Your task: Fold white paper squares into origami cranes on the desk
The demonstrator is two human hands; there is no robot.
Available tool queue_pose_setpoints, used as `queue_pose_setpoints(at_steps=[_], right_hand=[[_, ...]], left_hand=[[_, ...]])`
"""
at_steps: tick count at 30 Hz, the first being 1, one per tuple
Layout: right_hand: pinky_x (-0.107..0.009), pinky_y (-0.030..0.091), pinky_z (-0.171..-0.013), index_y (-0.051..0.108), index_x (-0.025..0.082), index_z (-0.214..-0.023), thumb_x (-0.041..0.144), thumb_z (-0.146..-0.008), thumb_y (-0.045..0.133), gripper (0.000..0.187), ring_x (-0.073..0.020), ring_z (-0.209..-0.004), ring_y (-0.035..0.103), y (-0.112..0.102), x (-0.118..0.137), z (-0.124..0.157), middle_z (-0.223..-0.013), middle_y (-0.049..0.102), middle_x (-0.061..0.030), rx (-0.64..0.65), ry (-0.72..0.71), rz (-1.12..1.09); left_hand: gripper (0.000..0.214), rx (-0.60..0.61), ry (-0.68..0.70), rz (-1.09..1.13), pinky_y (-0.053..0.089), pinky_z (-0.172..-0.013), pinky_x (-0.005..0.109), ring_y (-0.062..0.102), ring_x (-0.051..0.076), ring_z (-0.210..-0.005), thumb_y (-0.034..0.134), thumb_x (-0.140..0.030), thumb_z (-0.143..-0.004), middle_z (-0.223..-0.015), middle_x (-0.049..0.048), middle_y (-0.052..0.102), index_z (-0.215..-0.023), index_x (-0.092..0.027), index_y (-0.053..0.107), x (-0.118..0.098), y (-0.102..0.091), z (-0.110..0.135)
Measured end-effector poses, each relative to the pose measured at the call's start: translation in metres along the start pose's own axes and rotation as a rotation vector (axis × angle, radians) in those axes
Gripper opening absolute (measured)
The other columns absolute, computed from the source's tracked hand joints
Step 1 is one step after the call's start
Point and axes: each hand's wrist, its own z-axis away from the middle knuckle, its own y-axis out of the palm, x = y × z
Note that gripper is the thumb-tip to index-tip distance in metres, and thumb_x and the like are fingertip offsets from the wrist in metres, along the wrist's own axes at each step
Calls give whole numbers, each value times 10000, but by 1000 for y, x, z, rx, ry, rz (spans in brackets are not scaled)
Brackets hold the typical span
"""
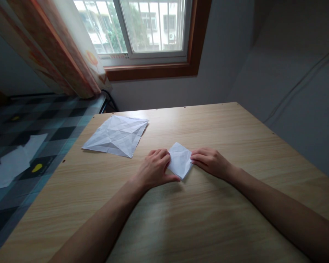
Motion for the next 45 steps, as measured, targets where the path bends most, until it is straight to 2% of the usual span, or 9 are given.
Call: queue_pose_setpoints(at_steps=[5,11,16,21,25,32,38,40,45], right_hand=[[-320,528,-792,645,188,-927,141,-949,483,170,-198,-869,673,0,5,-1,-915,722,-85,2,-90,160],[-281,510,-671,590,177,-934,156,-963,442,152,-184,-749,645,2,11,-3,-840,683,-75,-129,71,150],[-287,517,-690,560,193,-949,136,-954,457,118,-182,-771,626,2,14,-6,-863,654,-70,-242,63,123],[-357,517,-725,539,194,-917,87,-838,576,138,-224,-810,584,1,33,-7,-853,629,-85,-472,-127,254],[-383,512,-739,598,157,-952,179,-886,552,83,-241,-817,598,11,51,-14,-840,668,-100,-242,-145,228],[-496,437,-983,609,129,-1173,406,-879,620,404,-343,-1154,554,21,49,-27,-1248,629,-176,146,9,106],[-501,398,-1015,607,145,-1151,394,-925,548,341,-326,-1142,546,19,48,-32,-1190,641,-156,163,23,14],[-501,407,-996,589,139,-1179,375,-923,547,351,-318,-1105,550,22,48,-31,-1196,626,-163,174,38,25],[-488,410,-998,580,155,-1211,305,-907,558,340,-310,-1151,526,25,41,-26,-1250,604,-156,136,27,-3]], left_hand=[[567,-27,-4,-24,450,-906,439,604,284,-1001,638,-737,-702,-1052,113,642,-792,-182,562,-3,-1,-1],[601,-87,1,-10,467,-818,427,610,278,-916,624,-743,-708,-981,105,654,-912,-183,544,-1,-1,0],[196,-211,-44,-104,440,-675,333,570,208,-730,537,-375,-897,-798,56,614,-846,-189,506,-2,4,2],[95,-323,-7,-164,383,-596,282,521,170,-649,489,-144,-825,-726,23,554,-755,-204,468,-6,8,1],[135,-407,50,-175,344,-551,271,478,146,-577,491,-153,-846,-671,0,523,-734,-208,441,-9,10,1],[188,-462,245,-234,346,-561,280,465,141,-559,456,-195,-919,-626,-12,509,-732,-206,435,-17,8,-1],[163,-550,314,-299,356,-558,280,474,138,-585,463,-235,-940,-666,-1,521,-783,-196,478,-21,5,-1],[31,-619,343,-324,418,-631,276,541,152,-708,515,-193,-913,-812,26,584,-927,-206,540,-21,5,0],[342,-612,463,-324,471,-931,403,507,252,-1174,636,-161,-841,-1240,83,566,-1156,-276,572,-14,4,2]])
